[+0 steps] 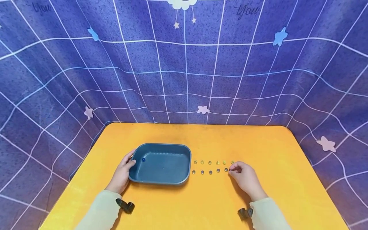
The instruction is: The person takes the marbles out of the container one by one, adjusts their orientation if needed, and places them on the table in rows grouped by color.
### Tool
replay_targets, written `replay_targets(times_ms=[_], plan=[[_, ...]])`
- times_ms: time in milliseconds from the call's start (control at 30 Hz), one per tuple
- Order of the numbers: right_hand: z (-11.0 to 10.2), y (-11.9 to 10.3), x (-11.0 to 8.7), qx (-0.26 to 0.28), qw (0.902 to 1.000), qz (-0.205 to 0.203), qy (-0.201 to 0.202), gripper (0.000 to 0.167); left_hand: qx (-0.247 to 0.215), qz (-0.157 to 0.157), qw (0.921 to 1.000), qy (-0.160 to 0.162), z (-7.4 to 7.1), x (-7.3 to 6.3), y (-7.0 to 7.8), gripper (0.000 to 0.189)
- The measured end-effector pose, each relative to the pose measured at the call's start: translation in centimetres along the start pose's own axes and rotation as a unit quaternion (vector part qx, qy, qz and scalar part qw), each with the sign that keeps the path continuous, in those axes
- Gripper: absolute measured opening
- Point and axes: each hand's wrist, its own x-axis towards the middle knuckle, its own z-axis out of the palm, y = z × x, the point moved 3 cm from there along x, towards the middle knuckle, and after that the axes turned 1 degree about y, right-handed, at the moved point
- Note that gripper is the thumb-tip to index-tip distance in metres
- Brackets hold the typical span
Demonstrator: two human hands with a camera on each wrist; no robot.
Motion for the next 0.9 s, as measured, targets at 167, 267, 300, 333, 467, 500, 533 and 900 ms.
replay_targets(times_ms=[167,267,300,333,467,500,533,900], plan=[[-0.02,0.18,0.21,-0.028,0.9995,0.01,0.011,0.005,-0.001,0.0,1.0,0.001,-0.08,-0.01,-0.05,0.049],[-0.01,0.28,0.24,-0.039,0.999,0.014,0.015,0.005,0.002,-0.002,1.0,-0.001,-0.08,-0.08,0.03,0.05],[-0.01,0.26,0.24,-0.043,0.9989,0.012,0.017,0.005,0.003,-0.002,1.0,-0.002,-0.07,-0.11,0.06,0.05],[-0.01,0.24,0.26,-0.047,0.9987,0.011,0.018,0.005,0.005,-0.003,1.0,-0.002,-0.07,-0.13,0.07,0.05],[-0.01,-0.03,0.29,-0.063,0.9977,0.002,0.026,0.006,0.002,-0.003,1.0,-0.001,-0.02,-0.1,0.04,0.05],[-0.03,-0.11,0.3,-0.066,0.9975,0.001,0.027,0.006,-0.001,-0.002,1.0,-0.001,-0.01,-0.07,0.02,0.05],[-0.05,-0.2,0.31,-0.067,0.9974,0.001,0.028,0.007,-0.003,-0.001,1.0,-0.001,0.01,-0.03,-0.01,0.05],[0.07,-0.7,0.37,-0.082,0.996,0.008,0.034,0.007,-0.005,0.01,0.9999,0.001,-0.02,0.07,-0.04,0.05]])
